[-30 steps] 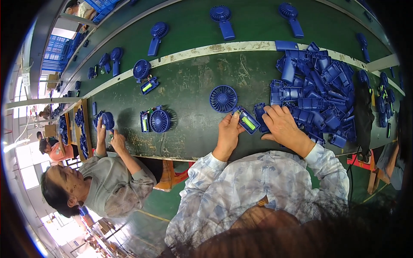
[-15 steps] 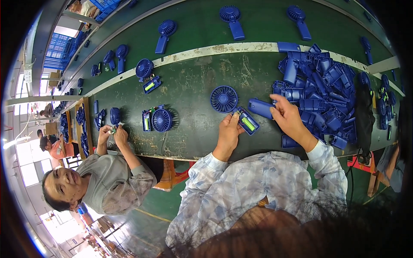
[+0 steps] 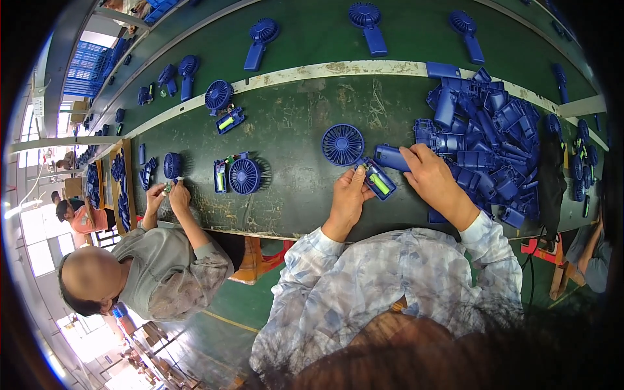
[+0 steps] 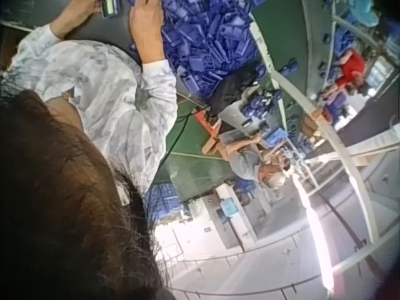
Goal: The person picks up a fan head and a battery, fits them into the blue housing, and snaps the handle cover into place. After testing the power button, they place the assembled fan onto the conveyor belt.
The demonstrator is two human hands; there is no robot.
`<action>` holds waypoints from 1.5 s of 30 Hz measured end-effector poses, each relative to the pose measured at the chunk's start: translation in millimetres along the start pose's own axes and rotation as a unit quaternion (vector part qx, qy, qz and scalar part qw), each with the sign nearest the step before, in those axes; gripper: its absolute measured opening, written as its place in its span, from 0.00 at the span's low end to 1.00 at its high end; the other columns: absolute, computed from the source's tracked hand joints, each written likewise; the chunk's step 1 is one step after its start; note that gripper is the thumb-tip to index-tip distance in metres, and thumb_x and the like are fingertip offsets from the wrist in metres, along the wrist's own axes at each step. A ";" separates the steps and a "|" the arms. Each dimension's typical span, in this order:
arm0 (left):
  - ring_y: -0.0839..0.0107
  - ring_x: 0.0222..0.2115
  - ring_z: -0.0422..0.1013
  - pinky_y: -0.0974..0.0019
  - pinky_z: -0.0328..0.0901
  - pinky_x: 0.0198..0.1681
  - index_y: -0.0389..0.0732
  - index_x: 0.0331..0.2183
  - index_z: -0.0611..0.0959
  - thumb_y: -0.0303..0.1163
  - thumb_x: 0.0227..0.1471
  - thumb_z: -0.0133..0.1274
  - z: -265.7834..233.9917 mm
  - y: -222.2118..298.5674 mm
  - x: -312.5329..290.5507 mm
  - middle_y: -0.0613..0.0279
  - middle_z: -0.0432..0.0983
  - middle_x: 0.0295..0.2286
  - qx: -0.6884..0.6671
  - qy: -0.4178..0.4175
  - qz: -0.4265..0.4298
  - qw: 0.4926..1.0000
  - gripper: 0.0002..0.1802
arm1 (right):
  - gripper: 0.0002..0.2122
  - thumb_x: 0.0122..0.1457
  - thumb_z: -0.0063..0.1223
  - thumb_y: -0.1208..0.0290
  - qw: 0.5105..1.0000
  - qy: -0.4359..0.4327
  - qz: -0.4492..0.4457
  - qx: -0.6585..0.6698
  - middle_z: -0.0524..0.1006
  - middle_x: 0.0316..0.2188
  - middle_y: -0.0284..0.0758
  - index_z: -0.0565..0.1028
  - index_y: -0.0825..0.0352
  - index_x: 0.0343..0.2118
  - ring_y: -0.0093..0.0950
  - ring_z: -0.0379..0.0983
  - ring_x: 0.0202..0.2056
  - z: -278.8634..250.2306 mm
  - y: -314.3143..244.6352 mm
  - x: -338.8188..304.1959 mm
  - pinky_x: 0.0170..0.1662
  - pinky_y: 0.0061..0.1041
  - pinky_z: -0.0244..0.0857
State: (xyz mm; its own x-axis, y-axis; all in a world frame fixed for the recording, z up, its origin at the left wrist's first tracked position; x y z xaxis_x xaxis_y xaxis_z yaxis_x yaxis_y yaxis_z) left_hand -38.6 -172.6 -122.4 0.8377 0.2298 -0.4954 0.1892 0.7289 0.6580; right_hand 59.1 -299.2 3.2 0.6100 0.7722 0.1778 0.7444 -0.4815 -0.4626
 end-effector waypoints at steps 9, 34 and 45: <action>0.67 0.40 0.75 0.59 0.71 0.44 0.36 0.45 0.73 0.40 0.63 0.43 11.8 8.2 -9.1 0.58 0.76 0.40 -0.036 -0.058 0.014 0.998 0.17 | 0.22 0.40 0.63 0.67 0.986 0.002 -0.018 -0.163 0.70 0.29 0.36 0.75 0.67 0.41 0.34 0.68 0.33 -4.4 -5.9 2.7 0.34 0.31 0.66; 0.82 0.33 0.72 0.75 0.73 0.34 0.40 0.43 0.74 0.30 0.61 0.46 9.5 7.1 -6.0 0.68 0.74 0.34 -0.002 -0.027 0.035 0.999 0.09 | 0.07 0.43 0.55 0.76 0.983 0.076 -0.162 0.040 0.69 0.24 0.31 0.76 0.66 0.28 0.29 0.68 0.29 12.2 -54.9 6.0 0.30 0.26 0.65; 0.83 0.30 0.73 0.78 0.72 0.31 0.40 0.42 0.75 0.29 0.61 0.46 7.0 6.2 -5.4 0.69 0.76 0.34 -0.002 -0.007 0.037 0.999 0.08 | 0.03 0.43 0.54 0.75 0.976 0.000 -0.214 0.034 0.66 0.25 0.34 0.73 0.67 0.23 0.30 0.66 0.31 21.1 -66.2 1.4 0.31 0.28 0.65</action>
State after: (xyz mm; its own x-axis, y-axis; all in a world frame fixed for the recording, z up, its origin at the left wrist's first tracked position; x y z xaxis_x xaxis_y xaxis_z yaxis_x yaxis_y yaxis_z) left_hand -38.4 -173.9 -111.7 0.8569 0.2742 -0.4365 0.1242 0.7121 0.6910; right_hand 4.9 -257.5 15.8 0.2476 0.8968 0.3666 0.9109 -0.0867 -0.4033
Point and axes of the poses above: each hand's wrist, its own x-axis towards the middle knuckle, its own z-axis out of the palm, y = z × x, the point moved 9 cm from there along x, towards the middle knuckle
